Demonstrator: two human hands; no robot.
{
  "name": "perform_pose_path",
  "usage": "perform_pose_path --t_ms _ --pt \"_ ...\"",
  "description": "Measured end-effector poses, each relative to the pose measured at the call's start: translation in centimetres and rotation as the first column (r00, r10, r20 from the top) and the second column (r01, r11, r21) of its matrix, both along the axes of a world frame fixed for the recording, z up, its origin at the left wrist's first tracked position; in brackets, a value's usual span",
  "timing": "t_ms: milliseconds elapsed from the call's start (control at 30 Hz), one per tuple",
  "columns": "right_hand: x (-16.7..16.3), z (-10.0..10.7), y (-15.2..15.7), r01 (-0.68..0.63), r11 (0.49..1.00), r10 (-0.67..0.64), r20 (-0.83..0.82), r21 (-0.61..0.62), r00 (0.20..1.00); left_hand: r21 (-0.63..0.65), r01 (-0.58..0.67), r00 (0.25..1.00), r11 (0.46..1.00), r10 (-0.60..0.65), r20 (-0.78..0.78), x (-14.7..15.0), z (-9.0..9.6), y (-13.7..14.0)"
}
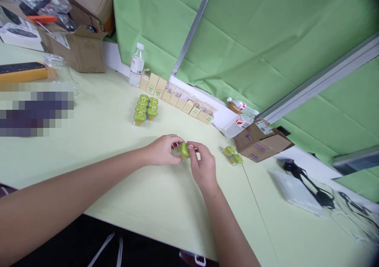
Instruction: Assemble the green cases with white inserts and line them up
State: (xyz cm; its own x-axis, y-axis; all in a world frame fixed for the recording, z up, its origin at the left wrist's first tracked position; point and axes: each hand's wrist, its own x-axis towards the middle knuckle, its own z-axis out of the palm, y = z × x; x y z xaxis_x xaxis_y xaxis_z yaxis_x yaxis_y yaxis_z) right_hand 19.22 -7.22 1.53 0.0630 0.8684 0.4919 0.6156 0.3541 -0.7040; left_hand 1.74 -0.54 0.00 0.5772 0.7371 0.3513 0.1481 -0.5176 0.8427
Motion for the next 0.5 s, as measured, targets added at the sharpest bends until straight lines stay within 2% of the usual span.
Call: perform_pose_path --t_ms 200,300,400,500 --pt "-0.49 -0.17 0.04 -0.059 0.995 0.055 -0.053 -0.086 0.997 -0.059 0.037 0.999 0.998 -0.034 0.04 0.05 -0.15 -0.02" --pt "-0.5 -0.28 0.1 -0.074 0.992 0.068 -0.055 -0.101 0.996 -0.047 0.021 1.0 0.999 -0.021 0.019 0.04 -0.17 -0.04" --pt "-0.44 -0.34 0.17 -0.079 0.994 0.08 0.005 -0.069 0.997 0.042 -0.001 0.999 0.999 0.003 -0.032 0.04 -0.11 -0.25" --pt "-0.37 -0.55 0.29 -0.081 0.996 0.083 0.07 -0.029 0.994 0.198 -0.005 0.992 0.98 0.03 -0.125 -0.11 0.04 -0.39"
